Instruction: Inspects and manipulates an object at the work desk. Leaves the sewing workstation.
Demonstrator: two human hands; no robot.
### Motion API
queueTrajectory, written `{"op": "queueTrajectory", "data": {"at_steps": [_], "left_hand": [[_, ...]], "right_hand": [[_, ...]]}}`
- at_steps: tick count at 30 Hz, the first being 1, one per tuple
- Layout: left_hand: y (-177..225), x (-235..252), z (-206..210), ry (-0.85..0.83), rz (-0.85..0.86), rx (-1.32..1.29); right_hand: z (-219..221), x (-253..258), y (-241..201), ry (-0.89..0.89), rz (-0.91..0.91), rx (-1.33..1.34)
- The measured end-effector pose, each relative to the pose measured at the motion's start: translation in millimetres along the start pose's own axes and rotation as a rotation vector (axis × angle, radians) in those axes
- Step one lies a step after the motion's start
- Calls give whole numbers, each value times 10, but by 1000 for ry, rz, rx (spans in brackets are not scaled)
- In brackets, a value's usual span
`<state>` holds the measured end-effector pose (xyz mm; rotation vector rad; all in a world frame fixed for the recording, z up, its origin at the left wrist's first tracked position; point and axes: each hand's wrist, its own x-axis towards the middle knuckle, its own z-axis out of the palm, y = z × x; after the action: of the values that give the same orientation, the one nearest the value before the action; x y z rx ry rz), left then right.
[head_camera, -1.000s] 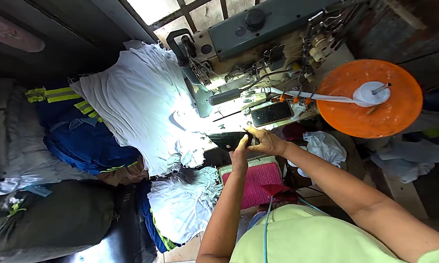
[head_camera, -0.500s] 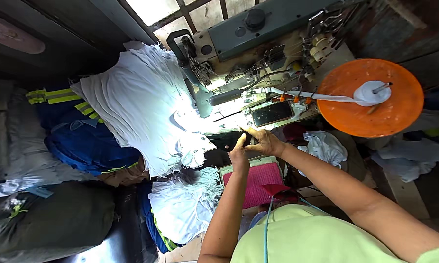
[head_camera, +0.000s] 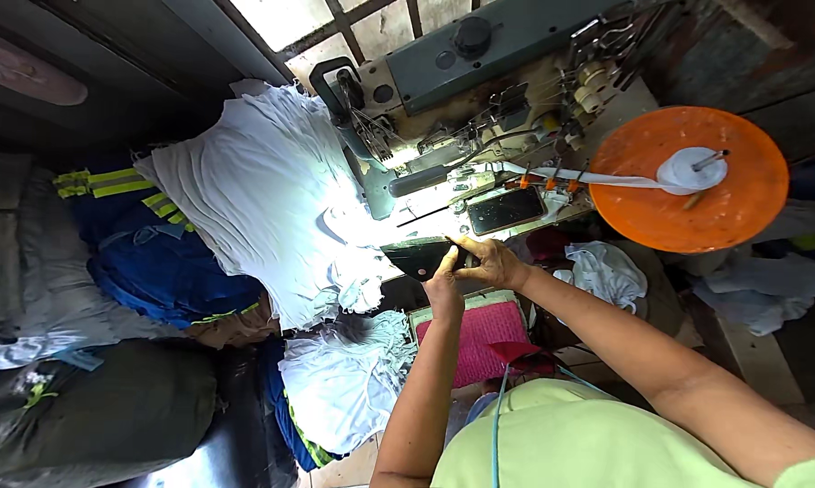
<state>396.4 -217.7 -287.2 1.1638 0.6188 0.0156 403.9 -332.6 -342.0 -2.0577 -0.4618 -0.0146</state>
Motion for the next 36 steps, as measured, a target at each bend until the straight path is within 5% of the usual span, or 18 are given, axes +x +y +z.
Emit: {"op": "queueTrajectory", "data": {"at_steps": [21, 36], "left_hand": [[-80, 51, -255, -386, 106, 49], [-105, 66, -308, -397, 155, 129]], "right_hand": [[-189, -9, -147, -167, 100, 66], [-172, -17, -134, -171, 79, 111]]}}
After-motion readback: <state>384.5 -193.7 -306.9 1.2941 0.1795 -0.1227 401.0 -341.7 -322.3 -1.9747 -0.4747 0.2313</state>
